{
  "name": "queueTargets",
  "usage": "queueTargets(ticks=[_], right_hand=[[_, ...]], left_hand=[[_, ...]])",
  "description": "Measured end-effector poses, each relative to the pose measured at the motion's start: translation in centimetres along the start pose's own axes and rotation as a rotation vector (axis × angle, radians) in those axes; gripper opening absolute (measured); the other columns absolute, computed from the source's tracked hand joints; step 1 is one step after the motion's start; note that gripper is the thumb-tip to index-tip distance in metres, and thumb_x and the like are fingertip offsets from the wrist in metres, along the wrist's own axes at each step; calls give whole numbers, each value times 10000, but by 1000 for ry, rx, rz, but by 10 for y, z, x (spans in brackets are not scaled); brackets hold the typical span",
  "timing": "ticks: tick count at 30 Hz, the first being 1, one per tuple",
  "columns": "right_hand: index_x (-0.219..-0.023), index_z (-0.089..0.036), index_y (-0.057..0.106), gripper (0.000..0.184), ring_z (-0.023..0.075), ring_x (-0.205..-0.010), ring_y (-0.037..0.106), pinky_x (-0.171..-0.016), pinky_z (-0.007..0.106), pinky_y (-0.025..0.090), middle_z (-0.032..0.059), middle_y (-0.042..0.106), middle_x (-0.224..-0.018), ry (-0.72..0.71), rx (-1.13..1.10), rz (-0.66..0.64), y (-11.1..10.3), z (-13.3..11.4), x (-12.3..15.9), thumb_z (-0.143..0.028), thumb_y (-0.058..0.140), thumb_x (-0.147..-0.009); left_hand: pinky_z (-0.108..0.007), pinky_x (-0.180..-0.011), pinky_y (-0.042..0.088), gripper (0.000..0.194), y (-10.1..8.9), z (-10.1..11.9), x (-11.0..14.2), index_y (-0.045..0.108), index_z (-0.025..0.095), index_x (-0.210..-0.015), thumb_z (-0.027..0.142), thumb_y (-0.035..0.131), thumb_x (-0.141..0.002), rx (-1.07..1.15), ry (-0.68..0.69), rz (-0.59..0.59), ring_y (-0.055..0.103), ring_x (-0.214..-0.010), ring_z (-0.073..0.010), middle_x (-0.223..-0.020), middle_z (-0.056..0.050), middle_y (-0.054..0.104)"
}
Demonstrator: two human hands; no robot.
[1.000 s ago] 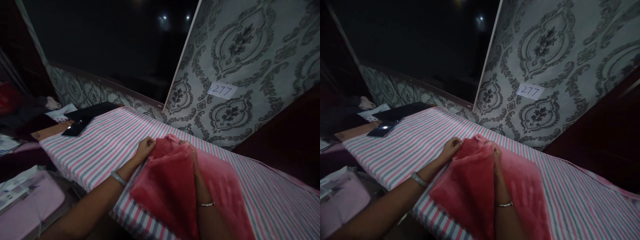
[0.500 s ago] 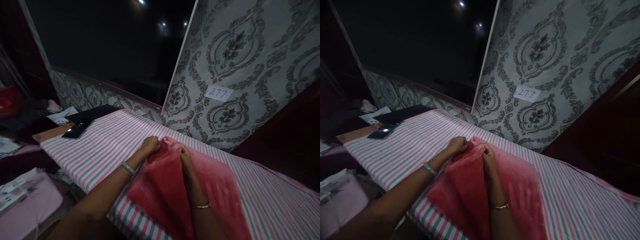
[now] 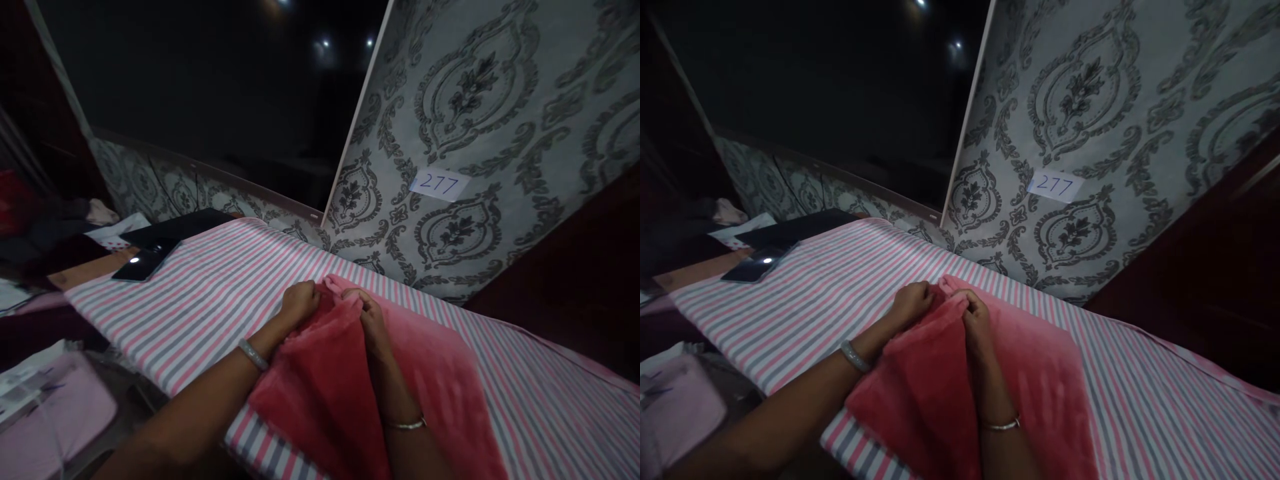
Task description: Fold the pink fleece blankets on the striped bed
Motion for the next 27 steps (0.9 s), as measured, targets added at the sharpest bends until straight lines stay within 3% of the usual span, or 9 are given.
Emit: queueTargets(ticks=[6,11,14,16,21,24,27], right_hand=[[-691,-220,579,170,181,-692,520,-634,267,415,-24,578,-678,-10,-2,20,1,1,0,-368,663,-695],[-705,-219,595,180,189,-760,536,-712,282,431,-8,600,-755,-139,59,63,-3,-3,-2,-383,666,-729],[-714,-215,610,200,194,-773,540,-727,288,432,1,601,-772,-207,86,68,-3,-6,-2,-404,669,-747],[-726,-213,623,200,197,-775,543,-736,293,434,5,603,-777,-238,92,61,-2,-8,-2,-404,673,-756],[-719,-213,629,187,201,-784,555,-756,301,438,7,616,-787,-254,79,61,1,-9,0,-387,678,-770],[-729,-215,638,178,201,-785,558,-748,298,438,5,622,-794,-231,80,57,1,-8,0,-384,681,-770],[-720,-217,632,190,198,-773,552,-734,295,440,3,617,-783,-217,85,55,1,-7,0,-392,684,-769]], left_hand=[[-312,-741,391,216,-4,7,3,627,204,-882,280,445,-970,78,113,56,643,-845,-221,-897,-84,696],[-286,-660,345,185,-5,11,-2,500,219,-685,205,501,-870,579,155,102,501,-658,-162,-677,2,560],[-266,-631,337,182,-4,8,-7,464,219,-668,221,505,-845,688,109,106,460,-640,-142,-656,19,521],[-250,-590,337,190,-3,7,-9,461,220,-685,293,513,-853,772,84,53,449,-598,-129,-623,31,501],[-225,-465,322,311,9,3,-7,477,214,-733,508,532,-818,1048,30,-262,434,-450,-99,-550,43,493],[-217,-445,318,352,13,-2,-6,507,195,-712,530,601,-770,1096,3,-311,440,-433,-85,-548,30,516],[-212,-417,282,400,14,-4,-5,515,189,-680,556,633,-785,1094,-25,-290,418,-399,-75,-503,35,500]])
Point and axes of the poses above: each hand's wrist, its own x-axis away from the middle knuckle, its own y-axis out of the palm, z = x × y, the point moved 4 cm from there along -x, towards the middle knuckle
